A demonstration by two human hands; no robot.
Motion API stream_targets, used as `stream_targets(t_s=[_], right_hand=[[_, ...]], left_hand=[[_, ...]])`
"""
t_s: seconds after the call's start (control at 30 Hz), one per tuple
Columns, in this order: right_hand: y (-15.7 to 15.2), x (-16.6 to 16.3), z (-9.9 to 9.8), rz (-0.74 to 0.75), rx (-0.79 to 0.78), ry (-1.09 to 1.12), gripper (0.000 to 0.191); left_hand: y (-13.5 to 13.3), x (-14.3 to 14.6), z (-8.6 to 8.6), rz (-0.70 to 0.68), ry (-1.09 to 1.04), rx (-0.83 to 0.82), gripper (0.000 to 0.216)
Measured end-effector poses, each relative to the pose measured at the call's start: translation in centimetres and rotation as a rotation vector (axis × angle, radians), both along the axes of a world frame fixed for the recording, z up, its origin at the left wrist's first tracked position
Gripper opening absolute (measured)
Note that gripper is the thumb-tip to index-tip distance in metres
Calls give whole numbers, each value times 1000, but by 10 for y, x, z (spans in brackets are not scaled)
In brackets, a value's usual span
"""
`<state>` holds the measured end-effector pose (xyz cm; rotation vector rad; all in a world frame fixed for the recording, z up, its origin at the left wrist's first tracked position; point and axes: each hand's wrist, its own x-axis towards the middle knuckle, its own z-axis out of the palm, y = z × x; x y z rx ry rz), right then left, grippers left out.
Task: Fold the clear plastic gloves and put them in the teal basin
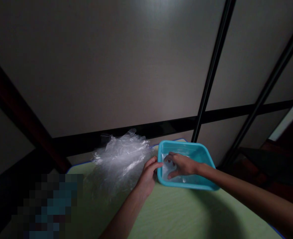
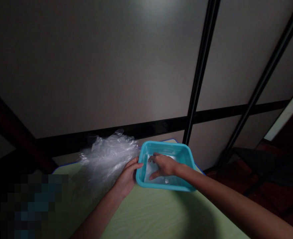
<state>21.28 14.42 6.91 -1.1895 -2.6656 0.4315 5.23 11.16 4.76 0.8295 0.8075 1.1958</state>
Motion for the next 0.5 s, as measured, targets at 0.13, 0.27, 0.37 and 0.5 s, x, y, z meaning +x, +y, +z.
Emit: stream_targets(t_s=[0.13,0.27,0.37,0.5], right_hand=[[-6,7,12,-13,0,81,27],[-26,12,28,-29,-22,179,24],[-47,16,32,-37,127,102,25],[-61,21,22,-83,317,12,25]], left_hand=[[1,0,-1,29,-16,-13,14],[2,1,-3,69,-40,-17,14],[5,2,-7,110,-56,-12,12],[19,6,-9,171,-58,-15,10]])
